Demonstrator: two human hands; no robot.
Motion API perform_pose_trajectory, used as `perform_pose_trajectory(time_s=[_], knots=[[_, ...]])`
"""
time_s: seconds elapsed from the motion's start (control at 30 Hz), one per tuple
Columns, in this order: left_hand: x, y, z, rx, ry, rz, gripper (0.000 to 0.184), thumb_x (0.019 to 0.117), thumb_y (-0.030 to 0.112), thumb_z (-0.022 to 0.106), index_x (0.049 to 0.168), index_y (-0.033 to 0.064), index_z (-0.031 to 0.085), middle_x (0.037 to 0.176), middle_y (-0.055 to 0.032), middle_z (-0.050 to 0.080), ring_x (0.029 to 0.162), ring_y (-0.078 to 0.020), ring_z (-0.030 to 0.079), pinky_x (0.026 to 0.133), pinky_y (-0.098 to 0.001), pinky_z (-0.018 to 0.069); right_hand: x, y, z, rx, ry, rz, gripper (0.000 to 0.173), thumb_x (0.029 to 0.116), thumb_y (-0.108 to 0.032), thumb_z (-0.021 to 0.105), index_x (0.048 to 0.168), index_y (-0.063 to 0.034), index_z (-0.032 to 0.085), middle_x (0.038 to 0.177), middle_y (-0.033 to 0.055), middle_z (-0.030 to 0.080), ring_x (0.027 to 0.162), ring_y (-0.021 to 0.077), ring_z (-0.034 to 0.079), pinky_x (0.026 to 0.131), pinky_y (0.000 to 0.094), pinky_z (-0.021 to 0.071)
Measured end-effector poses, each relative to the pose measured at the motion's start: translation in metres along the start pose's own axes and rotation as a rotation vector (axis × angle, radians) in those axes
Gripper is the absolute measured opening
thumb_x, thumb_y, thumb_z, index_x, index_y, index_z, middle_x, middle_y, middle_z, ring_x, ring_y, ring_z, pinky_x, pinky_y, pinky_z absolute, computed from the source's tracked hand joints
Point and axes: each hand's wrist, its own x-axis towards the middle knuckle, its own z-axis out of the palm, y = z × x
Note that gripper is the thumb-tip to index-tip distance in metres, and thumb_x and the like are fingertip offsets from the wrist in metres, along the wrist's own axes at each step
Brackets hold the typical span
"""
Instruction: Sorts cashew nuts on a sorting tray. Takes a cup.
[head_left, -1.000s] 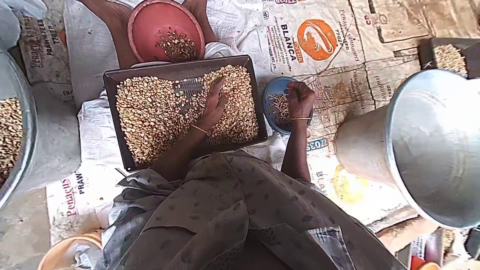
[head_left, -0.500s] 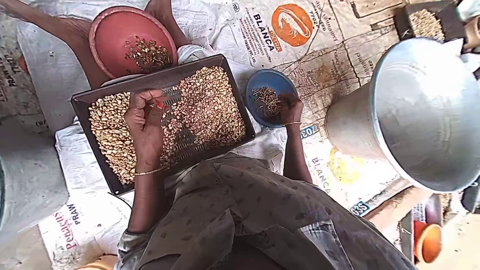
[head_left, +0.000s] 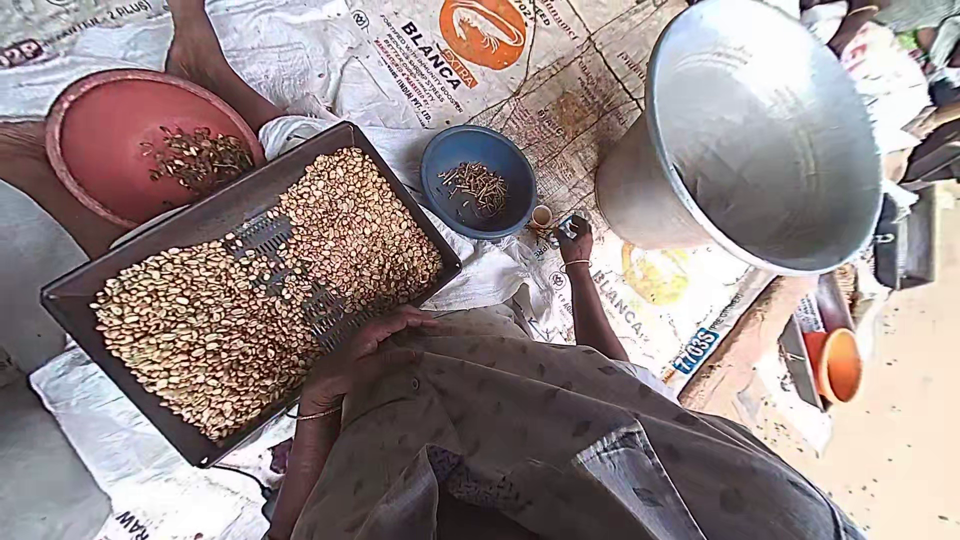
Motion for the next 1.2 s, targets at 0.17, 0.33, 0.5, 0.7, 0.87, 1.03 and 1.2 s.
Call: perform_pose_trajectory(time_s=[0.17,0.33,0.5,0.7,0.87,1.03,1.2], knots=[[-0.008,-0.015,-0.006,-0.284,0.018,-0.015,0.064,0.0984,0.058,0.058,0.135,0.0055,0.064,0.136,-0.0106,0.065,0.126,-0.0237,0.061,0.108,-0.0395,0.0507,-0.006,0.009,0.045,-0.049,0.009,-0.047,0.083,0.0856,-0.025,0.080,0.151,0.0080,0.041,0.153,0.0326,0.042,0.141,0.0412,0.046,0.118,0.0478,0.0383],[-0.011,-0.011,-0.006,-0.339,0.056,0.023,0.063,0.1001,0.056,0.057,0.129,0.0010,0.068,0.132,-0.0114,0.067,0.124,-0.0214,0.062,0.109,-0.0375,0.0502,-0.008,-0.006,0.074,-0.103,0.157,-0.063,0.077,0.0883,-0.034,0.078,0.147,0.0040,0.047,0.150,0.0297,0.047,0.140,0.0406,0.046,0.118,0.0480,0.0370],[-0.007,-0.002,-0.006,-0.340,0.036,0.069,0.053,0.1021,0.050,0.057,0.121,0.0029,0.072,0.127,-0.0076,0.072,0.121,-0.0177,0.065,0.107,-0.0357,0.0514,-0.018,-0.012,0.074,-0.053,0.166,-0.084,0.067,0.0928,-0.030,0.074,0.145,0.0031,0.049,0.148,0.0282,0.049,0.139,0.0399,0.047,0.117,0.0495,0.0382],[-0.003,-0.006,-0.008,-0.294,-0.020,0.054,0.046,0.1045,0.038,0.053,0.116,-0.0022,0.073,0.125,-0.0123,0.072,0.124,-0.0232,0.065,0.112,-0.0405,0.0484,-0.017,-0.009,0.077,-0.054,0.177,-0.093,0.068,0.0923,-0.032,0.073,0.146,0.0025,0.048,0.146,0.0272,0.051,0.138,0.0390,0.049,0.116,0.0492,0.0390],[-0.001,-0.014,-0.009,-0.331,-0.071,0.070,0.045,0.1048,0.041,0.054,0.110,0.0010,0.073,0.121,-0.0087,0.073,0.118,-0.0170,0.066,0.105,-0.0348,0.0517,-0.008,-0.002,0.082,-0.120,0.210,-0.107,0.071,0.0891,-0.037,0.076,0.144,0.0008,0.051,0.143,0.0262,0.055,0.135,0.0366,0.052,0.116,0.0459,0.0392],[0.000,-0.017,-0.008,-0.332,-0.070,0.075,0.043,0.1045,0.038,0.054,0.103,0.0003,0.074,0.121,-0.0084,0.073,0.116,-0.0147,0.067,0.102,-0.0319,0.0529,-0.005,0.001,0.084,-0.163,0.233,-0.145,0.068,0.0913,-0.038,0.072,0.143,0.0018,0.052,0.141,0.0259,0.057,0.135,0.0365,0.052,0.116,0.0447,0.0383],[0.000,-0.017,-0.009,-0.323,-0.071,0.090,0.040,0.1047,0.035,0.053,0.103,0.0005,0.074,0.121,-0.0076,0.073,0.115,-0.0130,0.067,0.101,-0.0305,0.0530,-0.007,0.000,0.083,-0.156,0.219,-0.139,0.070,0.0904,-0.039,0.073,0.144,0.0015,0.051,0.142,0.0257,0.056,0.134,0.0358,0.053,0.115,0.0451,0.0396]])
